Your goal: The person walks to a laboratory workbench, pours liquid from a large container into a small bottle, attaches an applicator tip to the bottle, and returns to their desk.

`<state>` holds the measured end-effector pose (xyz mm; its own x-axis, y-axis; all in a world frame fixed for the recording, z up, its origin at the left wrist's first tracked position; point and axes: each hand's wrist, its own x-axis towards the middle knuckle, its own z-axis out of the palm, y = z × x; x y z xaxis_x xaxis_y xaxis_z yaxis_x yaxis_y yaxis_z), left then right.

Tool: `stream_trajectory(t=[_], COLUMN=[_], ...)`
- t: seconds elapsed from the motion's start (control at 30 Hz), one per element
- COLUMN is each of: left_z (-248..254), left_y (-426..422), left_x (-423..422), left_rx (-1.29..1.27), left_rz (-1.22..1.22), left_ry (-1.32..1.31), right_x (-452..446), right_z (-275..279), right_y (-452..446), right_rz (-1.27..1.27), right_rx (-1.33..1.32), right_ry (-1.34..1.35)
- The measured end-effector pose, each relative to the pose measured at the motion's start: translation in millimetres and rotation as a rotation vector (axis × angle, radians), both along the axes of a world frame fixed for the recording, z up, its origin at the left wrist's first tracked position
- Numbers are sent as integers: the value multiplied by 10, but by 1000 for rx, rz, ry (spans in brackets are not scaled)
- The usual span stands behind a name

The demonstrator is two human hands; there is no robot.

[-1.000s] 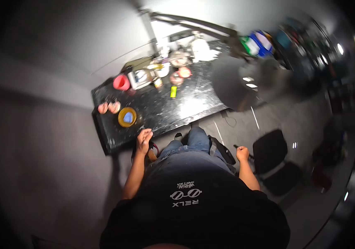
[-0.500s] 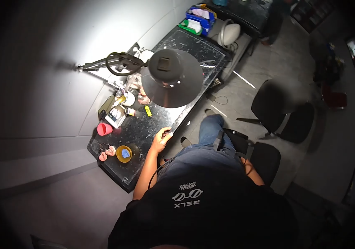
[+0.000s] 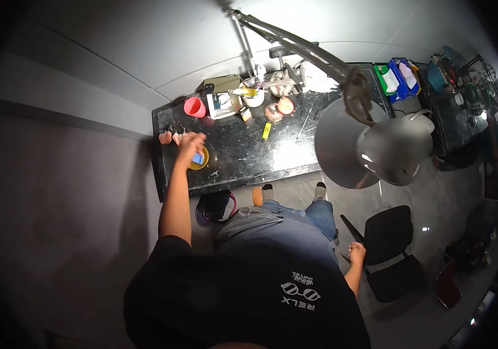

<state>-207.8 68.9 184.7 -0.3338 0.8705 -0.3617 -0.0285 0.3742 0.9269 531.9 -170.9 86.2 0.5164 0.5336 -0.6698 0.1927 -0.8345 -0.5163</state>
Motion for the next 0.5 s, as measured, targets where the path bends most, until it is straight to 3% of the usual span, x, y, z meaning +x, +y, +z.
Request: stream_trajectory(t=[0.03, 0.1, 0.13, 0.2, 0.23, 0.33, 0.37, 0.43, 0.5], left_z=[-97, -816, -769, -543, -594, -800, -927, -1286, -979], left_y=[22, 55, 8, -129, -160, -5, 26, 175, 239], left_x=[-296, -950, -983, -1036, -1077, -1198, -1326, -1778, -1667], left_rx=[10, 257, 251, -208, -209, -581, -551, -498, -574], left_rz=[189, 594, 597, 475, 478, 403, 354, -14, -59], left_ry=[183, 732, 727, 888, 881, 948, 926, 950, 999], right_x=[-20, -65, -14, -100, -163, -281, -321, -376, -376], right_z=[50, 173, 109, 216, 267, 351, 389, 479, 531], right_y=[-6, -76, -197, -473, -513, -759, -842, -977, -1097], right_rz=[6, 40, 84, 166, 242, 330, 339, 350, 357], right_rx=[-3, -42, -46, -54, -56, -126, -149, -185, -219], right_ry=[-4, 5, 10, -37, -79, -125, -133, -146, -158])
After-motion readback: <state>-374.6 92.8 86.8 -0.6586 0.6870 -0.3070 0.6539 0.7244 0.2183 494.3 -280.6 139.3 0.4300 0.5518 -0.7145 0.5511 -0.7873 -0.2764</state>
